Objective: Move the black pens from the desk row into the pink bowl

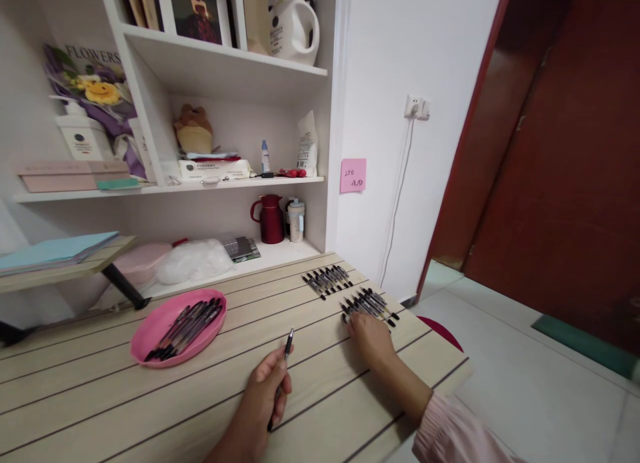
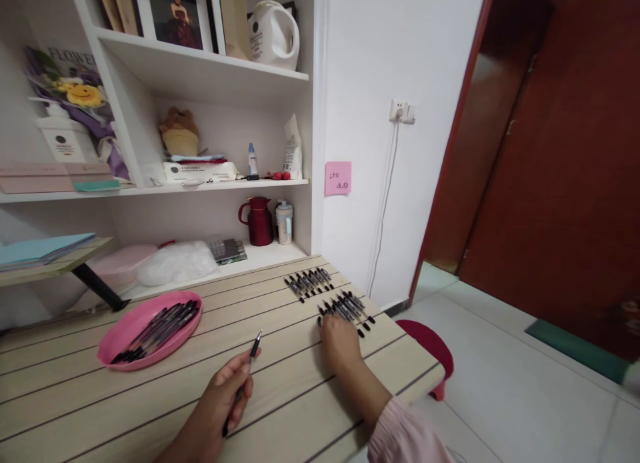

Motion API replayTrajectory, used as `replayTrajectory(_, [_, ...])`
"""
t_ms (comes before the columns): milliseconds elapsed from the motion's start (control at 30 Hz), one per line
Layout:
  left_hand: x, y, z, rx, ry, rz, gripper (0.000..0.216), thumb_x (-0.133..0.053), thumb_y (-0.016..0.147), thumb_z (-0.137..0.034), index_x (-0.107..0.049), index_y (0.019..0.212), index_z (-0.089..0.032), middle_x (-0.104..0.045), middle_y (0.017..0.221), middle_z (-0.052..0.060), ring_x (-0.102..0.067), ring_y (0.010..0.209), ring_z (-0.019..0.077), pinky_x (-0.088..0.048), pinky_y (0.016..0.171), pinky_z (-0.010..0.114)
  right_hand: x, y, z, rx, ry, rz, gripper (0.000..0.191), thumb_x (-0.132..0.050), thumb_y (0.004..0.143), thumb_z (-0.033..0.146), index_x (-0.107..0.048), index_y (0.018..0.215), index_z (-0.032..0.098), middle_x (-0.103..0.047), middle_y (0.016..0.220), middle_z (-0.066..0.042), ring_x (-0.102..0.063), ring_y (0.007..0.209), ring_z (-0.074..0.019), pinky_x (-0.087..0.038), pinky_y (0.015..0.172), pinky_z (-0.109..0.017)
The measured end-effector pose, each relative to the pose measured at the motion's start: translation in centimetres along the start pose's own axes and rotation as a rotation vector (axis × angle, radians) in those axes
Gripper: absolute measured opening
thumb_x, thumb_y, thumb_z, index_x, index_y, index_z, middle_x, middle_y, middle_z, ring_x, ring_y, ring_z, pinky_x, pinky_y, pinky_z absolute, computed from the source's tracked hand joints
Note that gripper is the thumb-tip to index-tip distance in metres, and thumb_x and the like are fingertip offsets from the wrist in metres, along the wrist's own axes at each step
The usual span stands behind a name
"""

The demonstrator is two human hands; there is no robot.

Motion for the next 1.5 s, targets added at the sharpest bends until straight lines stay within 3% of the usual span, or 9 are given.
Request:
replayTrajectory(333, [0.0, 0.1, 0.2, 0.006, -0.003, 0.014, 0.053, -0.059, 0.067, -0.043, -0.051, 0.113, -0.018, -0.048, 0.050, -0.008, -0.026, 0.028, 0.0021, -0.013, 0.028, 0.015, -1.0, 1.1, -0.5, 0.023, -0.054, -0.018, 0.019, -0.043, 0.084, 0.022, -0.060, 0.090, 0.014, -0.063, 0.096, -0.012, -0.062, 0.077, -0.0187, -0.037, 0.061, -0.027])
replayTrajectory(600, [0.0, 0.3, 0.5, 0.010, -0.007, 0.034, 0.052, -0.061, 0.065, -0.045, -0.053, 0.108, -0.017, -0.048, 0.049, -0.008, -0.026, 0.026, 0.0020, -0.014, 0.027, 0.016, 0.3, 0.3, 0.1, -0.013, 0.064, -0.051, 0.019, -0.044, 0.083, 0.022, -0.061, 0.082, 0.015, -0.065, 0.089, -0.011, -0.061, 0.077, -0.0182, -0.035, 0.060, -0.025])
replayTrajectory(700, [-0.1, 0.3, 0.6, -0.009, 0.016, 0.048, 0.048, -0.058, 0.067, -0.044, -0.053, 0.106, -0.016, -0.048, 0.049, -0.008, -0.025, 0.026, 0.0016, -0.014, 0.027, 0.016, 0.4, -0.3, 2.4, 0.026, 0.384, -0.001, 0.019, -0.048, 0.080, 0.026, -0.060, 0.070, 0.016, -0.065, 0.075, -0.007, -0.059, 0.070, -0.0164, -0.035, 0.058, -0.024])
replayTrajectory(833, [-0.2, 0.2, 0.5, -0.037, 0.046, 0.056, 0.041, -0.055, 0.070, -0.043, -0.052, 0.101, -0.017, -0.048, 0.050, -0.008, -0.026, 0.026, 0.0010, -0.013, 0.028, 0.015, -0.7, -1.3, 7.3, 0.006, 1.137, 0.289, 0.032, -0.049, 0.077, 0.043, -0.053, 0.060, 0.016, -0.058, 0.055, 0.000, -0.046, 0.044, -0.0087, -0.031, 0.045, -0.021])
replayTrajectory(933, [-0.2, 0.5, 0.6, -0.030, 0.045, 0.044, 0.035, -0.055, 0.069, -0.042, -0.050, 0.095, -0.019, -0.049, 0.051, -0.009, -0.027, 0.025, 0.0009, -0.014, 0.027, 0.015, -1.0, -1.6, 9.9, -0.048, 1.454, 0.285, 0.038, -0.059, 0.067, 0.052, -0.049, 0.058, 0.017, -0.052, 0.048, 0.003, -0.041, 0.040, -0.0069, -0.027, 0.043, -0.020])
replayTrajectory(1067, [-0.1, 1.1, 1.0, -0.043, 0.061, 0.062, 0.032, -0.059, 0.065, -0.041, -0.047, 0.086, -0.020, -0.051, 0.052, -0.009, -0.029, 0.022, 0.0012, -0.016, 0.025, 0.015, -1.4, -1.6, 10.6, -0.092, 1.626, 0.158, 0.039, -0.068, 0.059, 0.050, -0.049, 0.054, 0.016, -0.045, 0.042, 0.006, -0.034, 0.040, -0.0051, -0.024, 0.043, -0.020])
replayTrajectory(1300, [0.0, 1.6, 1.8, -0.010, -0.036, 0.182, 0.035, -0.058, 0.067, -0.049, -0.046, 0.085, -0.021, -0.052, 0.049, -0.008, -0.030, 0.021, 0.0019, -0.016, 0.024, 0.015, -2.1, -1.8, 10.8, -0.090, 1.843, 0.334, 0.038, -0.072, 0.057, 0.047, -0.058, 0.063, 0.012, -0.056, 0.054, 0.000, -0.042, 0.043, -0.0061, -0.030, 0.045, -0.020])
replayTrajectory(1400, [0.0, 1.6, 1.7, -0.011, -0.061, 0.181, 0.038, -0.059, 0.067, -0.050, -0.045, 0.087, -0.021, -0.053, 0.049, -0.008, -0.030, 0.022, 0.0018, -0.015, 0.024, 0.015, -2.1, -2.1, 11.1, -0.102, 1.906, 0.397, 0.040, -0.071, 0.058, 0.050, -0.058, 0.069, 0.013, -0.058, 0.058, 0.000, -0.046, 0.046, -0.0073, -0.035, 0.047, -0.020])
replayTrajectory(1500, [-0.2, 1.4, 1.4, -0.015, -0.047, 0.166, 0.038, -0.058, 0.067, -0.051, -0.045, 0.086, -0.021, -0.053, 0.048, -0.008, -0.029, 0.022, 0.0015, -0.014, 0.024, 0.015, -2.1, -2.2, 11.1, -0.085, 1.921, 0.387, 0.038, -0.075, 0.056, 0.045, -0.055, 0.063, 0.014, -0.054, 0.050, 0.003, -0.046, 0.044, -0.0070, -0.035, 0.047, -0.020])
Point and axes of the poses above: each hand's wrist, its own y-axis towards the middle knuckle, its own x-axis out of the back of the hand, z = x × y, the point moved 4 cm from there along y, towards the middle knuckle
